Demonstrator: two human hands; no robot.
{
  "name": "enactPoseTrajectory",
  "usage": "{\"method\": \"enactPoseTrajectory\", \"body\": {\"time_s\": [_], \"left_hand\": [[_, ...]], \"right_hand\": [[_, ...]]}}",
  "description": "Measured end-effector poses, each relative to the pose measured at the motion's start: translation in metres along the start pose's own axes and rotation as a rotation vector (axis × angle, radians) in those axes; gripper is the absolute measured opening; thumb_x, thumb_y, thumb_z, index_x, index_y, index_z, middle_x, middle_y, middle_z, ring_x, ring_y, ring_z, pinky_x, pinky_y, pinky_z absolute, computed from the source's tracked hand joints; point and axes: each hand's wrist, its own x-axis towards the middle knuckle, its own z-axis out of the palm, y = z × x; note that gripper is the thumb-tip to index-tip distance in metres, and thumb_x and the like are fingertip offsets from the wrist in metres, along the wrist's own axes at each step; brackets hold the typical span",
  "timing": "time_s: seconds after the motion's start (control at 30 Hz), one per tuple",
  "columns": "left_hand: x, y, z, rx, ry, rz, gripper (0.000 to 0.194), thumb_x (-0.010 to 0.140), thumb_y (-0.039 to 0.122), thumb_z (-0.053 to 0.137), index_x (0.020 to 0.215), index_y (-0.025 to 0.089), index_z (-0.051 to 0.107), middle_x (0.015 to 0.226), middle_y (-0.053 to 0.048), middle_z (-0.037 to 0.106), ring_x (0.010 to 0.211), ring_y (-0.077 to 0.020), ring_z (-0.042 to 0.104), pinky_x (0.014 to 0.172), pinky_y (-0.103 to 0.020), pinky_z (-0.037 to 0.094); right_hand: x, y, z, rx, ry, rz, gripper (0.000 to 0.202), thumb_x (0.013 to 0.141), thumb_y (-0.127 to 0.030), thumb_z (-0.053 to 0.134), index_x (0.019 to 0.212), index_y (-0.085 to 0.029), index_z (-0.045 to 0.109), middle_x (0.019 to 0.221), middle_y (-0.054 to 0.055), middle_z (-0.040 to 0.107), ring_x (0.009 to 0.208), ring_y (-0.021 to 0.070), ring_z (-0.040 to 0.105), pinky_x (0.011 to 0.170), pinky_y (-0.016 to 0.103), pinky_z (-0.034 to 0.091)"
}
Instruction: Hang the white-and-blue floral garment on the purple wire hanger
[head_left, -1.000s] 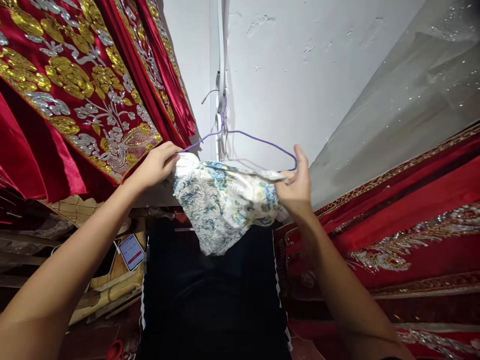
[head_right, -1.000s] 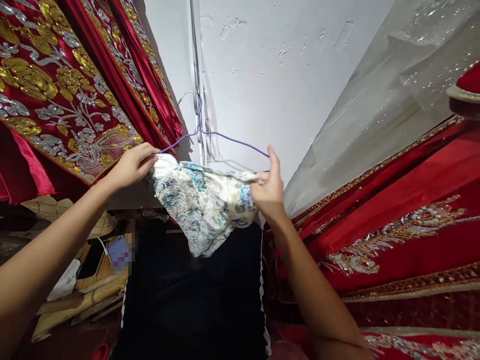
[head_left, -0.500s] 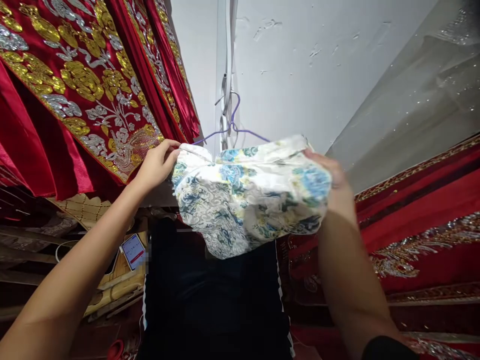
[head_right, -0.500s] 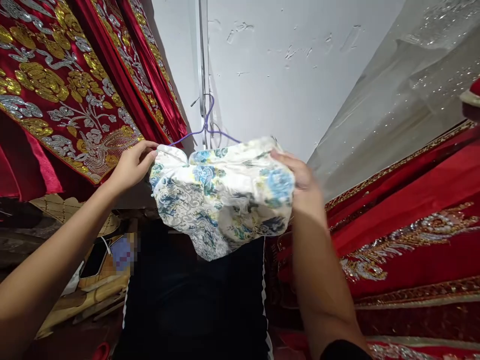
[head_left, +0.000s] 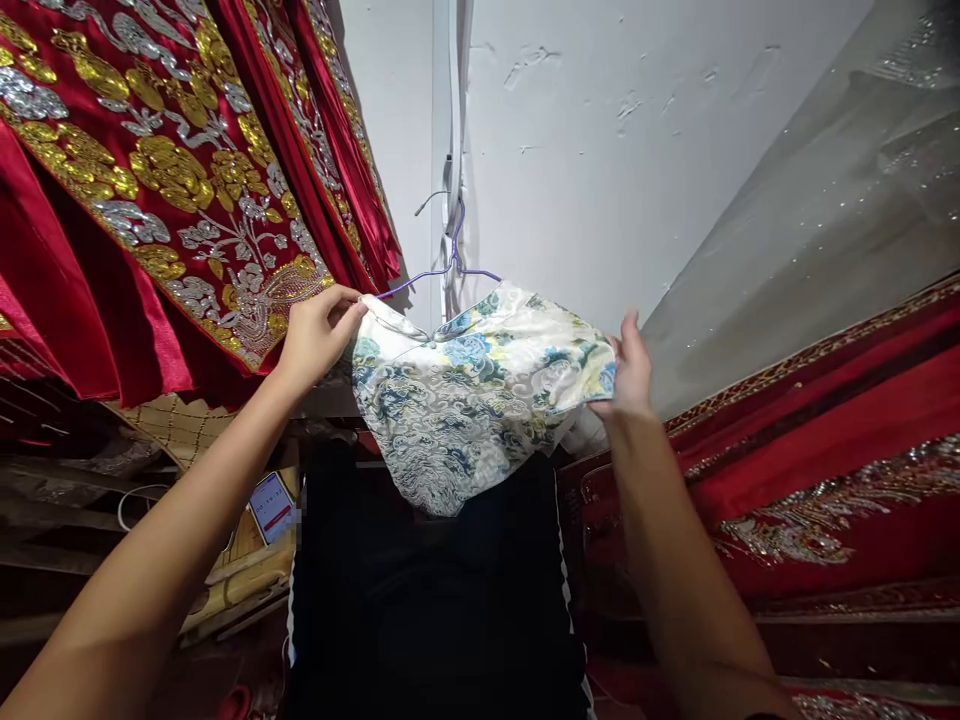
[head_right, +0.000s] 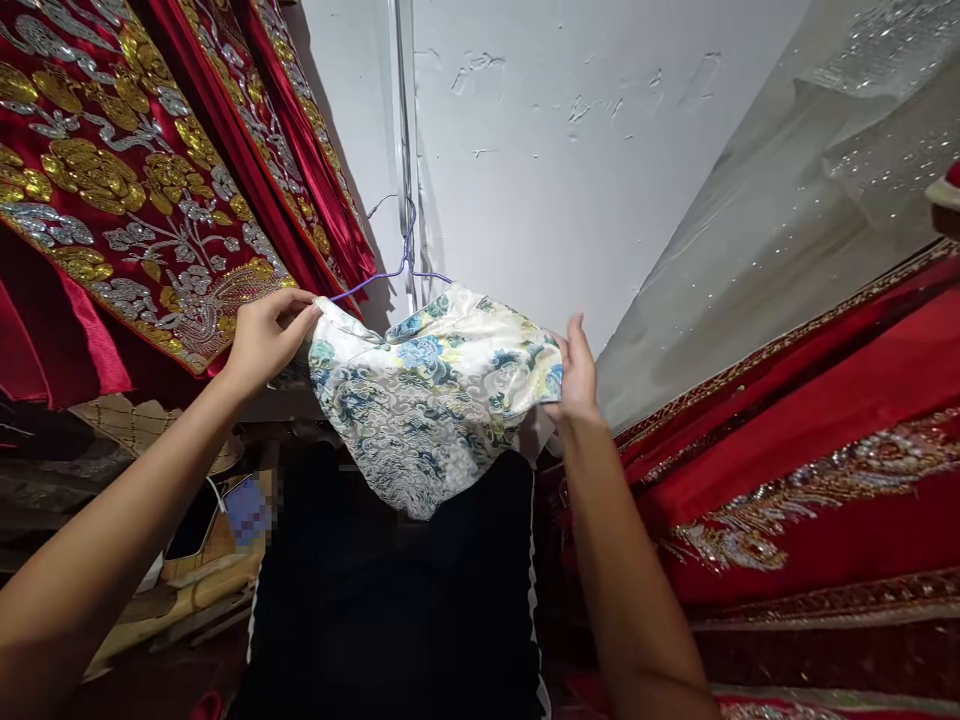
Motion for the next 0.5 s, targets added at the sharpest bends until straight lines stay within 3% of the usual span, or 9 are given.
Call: {"method": "enactPoseTrajectory", "body": {"time_s": [0.1, 0.17, 0.27, 0.33, 0.4, 0.5], "left_hand": [[0.014, 0.006, 0.007, -0.006, 0.081, 0.05, 0.018, 0.092, 0.029, 0.058, 0.099, 0.019, 0.07, 0.095, -0.006, 0.073, 0.087, -0.0197, 0.066, 0.084, -0.033, 0.05], [0.022, 0.017, 0.01, -0.003, 0.195, 0.109, 0.017, 0.092, 0.028, 0.059, 0.103, 0.021, 0.069, 0.104, -0.008, 0.07, 0.098, -0.0219, 0.063, 0.09, -0.037, 0.049], [0.021, 0.042, 0.009, -0.036, 0.305, 0.158, 0.019, 0.093, 0.028, 0.059, 0.11, 0.024, 0.068, 0.115, -0.009, 0.063, 0.113, -0.0245, 0.057, 0.096, -0.041, 0.048], [0.013, 0.06, 0.007, -0.124, 0.196, 0.16, 0.021, 0.096, 0.03, 0.056, 0.113, 0.024, 0.067, 0.115, -0.009, 0.063, 0.111, -0.0233, 0.058, 0.094, -0.04, 0.05], [0.005, 0.073, 0.007, -0.249, 0.006, 0.14, 0.025, 0.098, 0.033, 0.053, 0.117, 0.022, 0.066, 0.114, -0.008, 0.066, 0.105, -0.0206, 0.061, 0.091, -0.037, 0.052], [-0.004, 0.08, 0.007, -0.409, -0.158, 0.066, 0.031, 0.097, 0.038, 0.055, 0.121, 0.02, 0.065, 0.118, -0.008, 0.067, 0.105, -0.0194, 0.064, 0.091, -0.035, 0.052]], "right_hand": [[0.004, -0.022, -0.006, 0.084, -0.073, 0.152, 0.034, 0.083, -0.052, 0.071, 0.082, -0.018, 0.072, 0.066, 0.002, 0.066, 0.059, 0.0152, 0.064, 0.054, 0.028, 0.052], [0.002, -0.039, -0.006, 0.12, -0.018, 0.151, 0.025, 0.079, -0.042, 0.077, 0.081, -0.018, 0.073, 0.064, 0.001, 0.065, 0.057, 0.0143, 0.062, 0.053, 0.027, 0.052], [-0.014, -0.054, 0.004, 0.146, 0.114, 0.126, 0.022, 0.083, -0.041, 0.074, 0.082, -0.019, 0.072, 0.064, 0.001, 0.065, 0.062, 0.0167, 0.065, 0.055, 0.029, 0.054], [-0.028, -0.054, 0.015, 0.143, 0.187, 0.13, 0.023, 0.083, -0.043, 0.074, 0.085, -0.02, 0.073, 0.064, 0.002, 0.064, 0.064, 0.0177, 0.065, 0.057, 0.03, 0.055], [-0.035, -0.049, 0.027, 0.14, 0.254, 0.115, 0.025, 0.084, -0.045, 0.074, 0.089, -0.02, 0.073, 0.066, 0.002, 0.064, 0.064, 0.0178, 0.065, 0.06, 0.031, 0.056], [-0.029, -0.04, 0.036, 0.16, 0.378, 0.081, 0.028, 0.081, -0.045, 0.076, 0.091, -0.018, 0.073, 0.071, 0.002, 0.065, 0.066, 0.0171, 0.064, 0.066, 0.033, 0.057]]}}
